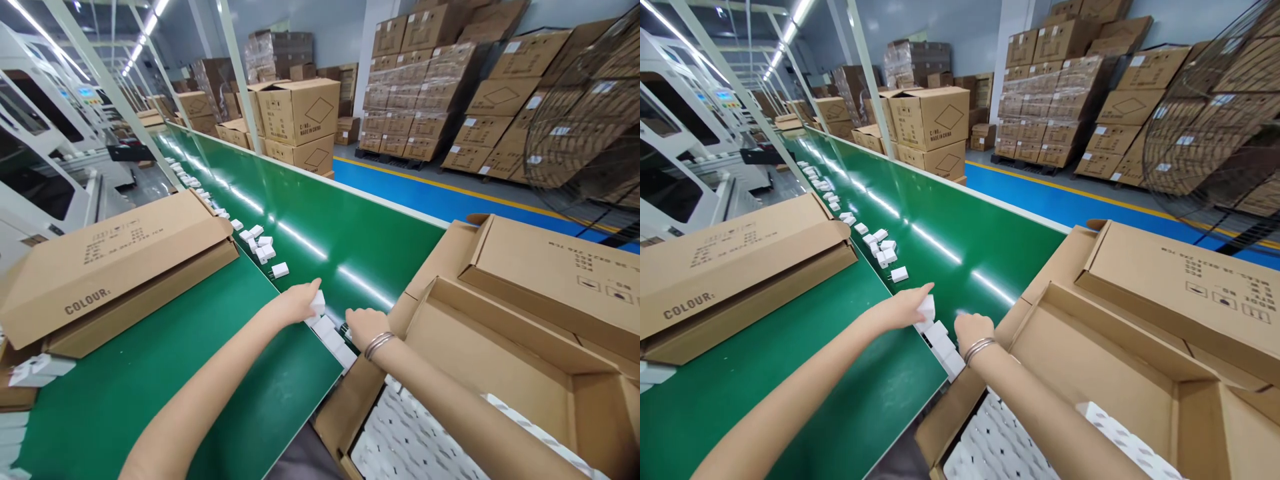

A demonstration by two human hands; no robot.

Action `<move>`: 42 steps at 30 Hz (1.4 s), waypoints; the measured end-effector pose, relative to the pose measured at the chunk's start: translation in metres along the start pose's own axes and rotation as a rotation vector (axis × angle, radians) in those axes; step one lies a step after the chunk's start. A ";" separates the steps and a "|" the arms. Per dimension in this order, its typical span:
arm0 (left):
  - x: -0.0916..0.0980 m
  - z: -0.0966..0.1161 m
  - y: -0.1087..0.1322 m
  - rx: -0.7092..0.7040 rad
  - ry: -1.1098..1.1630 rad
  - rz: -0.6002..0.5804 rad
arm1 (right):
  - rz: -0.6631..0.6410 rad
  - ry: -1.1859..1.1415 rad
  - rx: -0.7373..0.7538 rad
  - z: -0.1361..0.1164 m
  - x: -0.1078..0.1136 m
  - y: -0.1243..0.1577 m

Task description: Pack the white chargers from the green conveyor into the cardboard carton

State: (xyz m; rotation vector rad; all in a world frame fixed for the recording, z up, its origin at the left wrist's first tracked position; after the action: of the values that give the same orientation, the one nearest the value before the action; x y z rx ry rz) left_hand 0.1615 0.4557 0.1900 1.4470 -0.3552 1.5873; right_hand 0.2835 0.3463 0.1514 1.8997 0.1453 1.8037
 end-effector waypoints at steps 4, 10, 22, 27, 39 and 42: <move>0.012 0.005 0.053 0.027 -0.037 -0.118 | 0.005 -0.050 0.010 0.000 -0.001 0.009; 0.016 0.007 0.105 0.160 -0.214 -0.193 | 0.166 -0.265 0.262 0.002 0.028 0.017; -0.031 -0.007 0.124 0.141 0.021 0.082 | 0.236 -0.583 0.738 -0.037 -0.020 0.016; -0.051 -0.021 0.126 0.025 0.297 0.285 | 0.250 -0.583 0.789 -0.033 -0.022 0.013; -0.106 -0.038 0.138 0.022 0.813 0.641 | 0.306 -0.236 0.937 -0.035 -0.001 0.025; -0.105 -0.037 0.138 0.022 0.766 0.657 | 0.363 0.054 0.995 -0.050 0.008 0.031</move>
State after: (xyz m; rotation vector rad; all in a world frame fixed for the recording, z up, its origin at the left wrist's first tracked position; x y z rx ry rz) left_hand 0.0190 0.3645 0.1356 0.6475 -0.3667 2.5298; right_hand 0.2288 0.3374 0.1711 2.6528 0.9131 2.2565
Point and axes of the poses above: each hand's wrist, its own y-axis away from the middle knuckle, its own x-axis out of the back of the hand, z = x × y, the point moved 1 cm from there along -y, towards the middle knuckle, and after that the axes turned 2 degrees about y, right-handed, at the moved point
